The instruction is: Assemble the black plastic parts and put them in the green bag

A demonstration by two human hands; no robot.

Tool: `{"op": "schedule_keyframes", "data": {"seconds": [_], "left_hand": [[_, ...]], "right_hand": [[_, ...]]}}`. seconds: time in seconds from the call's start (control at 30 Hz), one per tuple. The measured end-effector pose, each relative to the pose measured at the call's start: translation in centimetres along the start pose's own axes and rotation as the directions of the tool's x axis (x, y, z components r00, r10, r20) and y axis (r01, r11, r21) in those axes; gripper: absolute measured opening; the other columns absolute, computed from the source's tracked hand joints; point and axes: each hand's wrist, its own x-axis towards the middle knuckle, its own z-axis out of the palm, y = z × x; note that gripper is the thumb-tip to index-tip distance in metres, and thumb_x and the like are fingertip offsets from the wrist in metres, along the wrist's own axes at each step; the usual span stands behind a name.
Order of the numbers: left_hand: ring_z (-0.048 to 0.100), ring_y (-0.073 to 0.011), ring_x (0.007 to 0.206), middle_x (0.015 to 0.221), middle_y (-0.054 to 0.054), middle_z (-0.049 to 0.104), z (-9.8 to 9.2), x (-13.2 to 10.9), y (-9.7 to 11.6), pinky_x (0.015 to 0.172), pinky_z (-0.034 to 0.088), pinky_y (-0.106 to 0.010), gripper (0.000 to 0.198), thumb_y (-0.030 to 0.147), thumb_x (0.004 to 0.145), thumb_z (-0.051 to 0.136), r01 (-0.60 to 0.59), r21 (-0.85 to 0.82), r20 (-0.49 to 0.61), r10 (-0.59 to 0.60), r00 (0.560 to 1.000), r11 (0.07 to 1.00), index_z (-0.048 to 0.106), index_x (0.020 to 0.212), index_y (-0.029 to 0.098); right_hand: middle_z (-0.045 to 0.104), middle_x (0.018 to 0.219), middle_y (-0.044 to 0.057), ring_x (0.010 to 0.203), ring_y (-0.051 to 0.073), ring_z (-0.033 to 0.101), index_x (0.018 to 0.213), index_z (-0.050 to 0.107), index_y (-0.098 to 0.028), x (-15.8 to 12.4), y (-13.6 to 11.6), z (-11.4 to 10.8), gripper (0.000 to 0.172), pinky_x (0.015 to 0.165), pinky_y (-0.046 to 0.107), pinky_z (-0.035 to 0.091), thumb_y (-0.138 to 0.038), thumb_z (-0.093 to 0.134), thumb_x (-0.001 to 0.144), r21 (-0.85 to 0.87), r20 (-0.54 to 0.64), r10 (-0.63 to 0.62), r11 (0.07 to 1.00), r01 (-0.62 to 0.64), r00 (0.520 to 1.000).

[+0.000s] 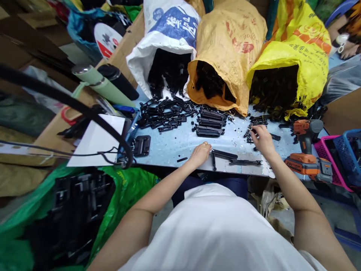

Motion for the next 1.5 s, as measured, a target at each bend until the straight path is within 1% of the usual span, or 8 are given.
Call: {"op": "schedule_keyframes", "data": {"seconds": [0.37, 0.63, 0.73, 0.9, 0.97, 1.1, 1.3, 1.5], "left_hand": [[0.06, -0.0194, 0.086, 0.091, -0.01, 0.059, -0.8, 1.0, 2.4, 0.072, 0.046, -0.028, 0.022, 0.019, 0.091, 0.038, -0.105, 0.101, 0.133, 0.091, 0.987, 0.989, 0.058, 0.098, 0.013], [0.059, -0.0178, 0.085, 0.092, -0.008, 0.058, 0.0, 0.5, 1.9, 0.071, 0.044, -0.026, 0.025, 0.024, 0.092, 0.036, -0.06, 0.079, 0.073, 0.054, 0.996, 0.995, 0.055, 0.107, 0.017], [0.059, -0.0178, 0.084, 0.091, -0.007, 0.058, 0.2, 0.4, 1.9, 0.071, 0.044, -0.026, 0.027, 0.026, 0.093, 0.035, -0.062, 0.059, 0.047, 0.059, 0.997, 0.996, 0.054, 0.11, 0.018], [0.058, -0.0175, 0.083, 0.091, -0.008, 0.058, 0.6, 0.4, 1.9, 0.073, 0.044, -0.026, 0.028, 0.026, 0.093, 0.034, -0.065, 0.042, 0.035, 0.063, 0.997, 0.997, 0.055, 0.109, 0.018], [0.058, -0.0174, 0.082, 0.091, -0.007, 0.057, 0.8, 0.4, 1.7, 0.072, 0.044, -0.026, 0.028, 0.027, 0.093, 0.034, -0.063, 0.026, 0.033, 0.062, 0.998, 0.998, 0.055, 0.108, 0.019], [0.057, -0.0173, 0.083, 0.092, -0.007, 0.057, 1.1, 0.2, 1.4, 0.073, 0.044, -0.026, 0.028, 0.028, 0.092, 0.035, -0.062, 0.017, 0.034, 0.061, 0.998, 0.998, 0.054, 0.111, 0.02], [0.049, -0.0262, 0.105, 0.107, -0.015, 0.055, 0.7, 0.1, 2.9, 0.087, 0.037, -0.038, 0.036, 0.033, 0.09, 0.04, -0.128, 0.022, -0.135, 0.13, 0.982, 0.992, 0.048, 0.119, 0.014], [0.045, -0.028, 0.109, 0.111, -0.015, 0.054, 3.0, 1.6, 6.2, 0.093, 0.03, -0.041, 0.056, 0.047, 0.077, 0.058, -0.426, -0.011, 0.065, 0.426, 0.903, 0.905, 0.046, 0.119, 0.013]], "right_hand": [[0.059, 0.064, 0.004, 0.058, 0.015, 0.055, 0.069, 0.058, -0.019, -5.6, -2.2, 1.8, 0.032, 0.054, 0.027, 0.044, -0.043, 0.044, 0.085, 0.175, 0.2, 0.015, 0.983, -0.051, 0.98], [0.057, 0.062, 0.006, 0.056, 0.016, 0.051, 0.062, 0.054, -0.02, -5.3, 0.4, 0.2, 0.039, 0.054, 0.028, 0.04, -0.047, 0.039, 0.086, 0.037, -0.038, 0.148, 0.989, -0.146, 0.988], [0.056, 0.064, 0.007, 0.058, 0.018, 0.049, 0.065, 0.055, -0.018, -4.8, 4.0, -5.8, 0.036, 0.056, 0.032, 0.038, -0.051, 0.049, 0.08, -0.099, -0.37, 0.335, 0.913, -0.396, 0.867], [0.056, 0.068, 0.008, 0.061, 0.019, 0.051, 0.068, 0.056, -0.018, -5.3, 4.4, -12.5, 0.031, 0.059, 0.036, 0.039, -0.048, 0.058, 0.075, 0.006, -0.835, 0.31, 0.831, -0.556, 0.454], [0.057, 0.067, 0.007, 0.06, 0.018, 0.051, 0.07, 0.057, -0.018, -5.7, 2.3, -11.0, 0.032, 0.058, 0.035, 0.041, -0.049, 0.056, 0.076, -0.025, -0.799, 0.267, 0.881, -0.472, 0.539], [0.061, 0.067, 0.004, 0.059, 0.016, 0.055, 0.071, 0.059, -0.02, -6.9, -2.2, -2.9, 0.031, 0.059, 0.031, 0.046, -0.046, 0.048, 0.084, 0.096, -0.194, 0.109, 0.991, -0.092, 0.975], [0.064, 0.07, 0.007, 0.067, 0.017, 0.06, 0.072, 0.061, -0.02, -8.2, -3.1, 4.2, 0.033, 0.063, 0.03, 0.049, -0.037, 0.04, 0.09, 0.165, 0.03, -0.071, 0.984, 0.065, 0.997], [0.064, 0.083, 0.009, 0.078, 0.017, 0.06, 0.085, 0.064, -0.02, -9.0, -2.4, 5.1, 0.029, 0.071, 0.031, 0.049, -0.029, 0.037, 0.091, 0.082, 0.076, -0.142, 0.987, 0.136, 0.987]]}}
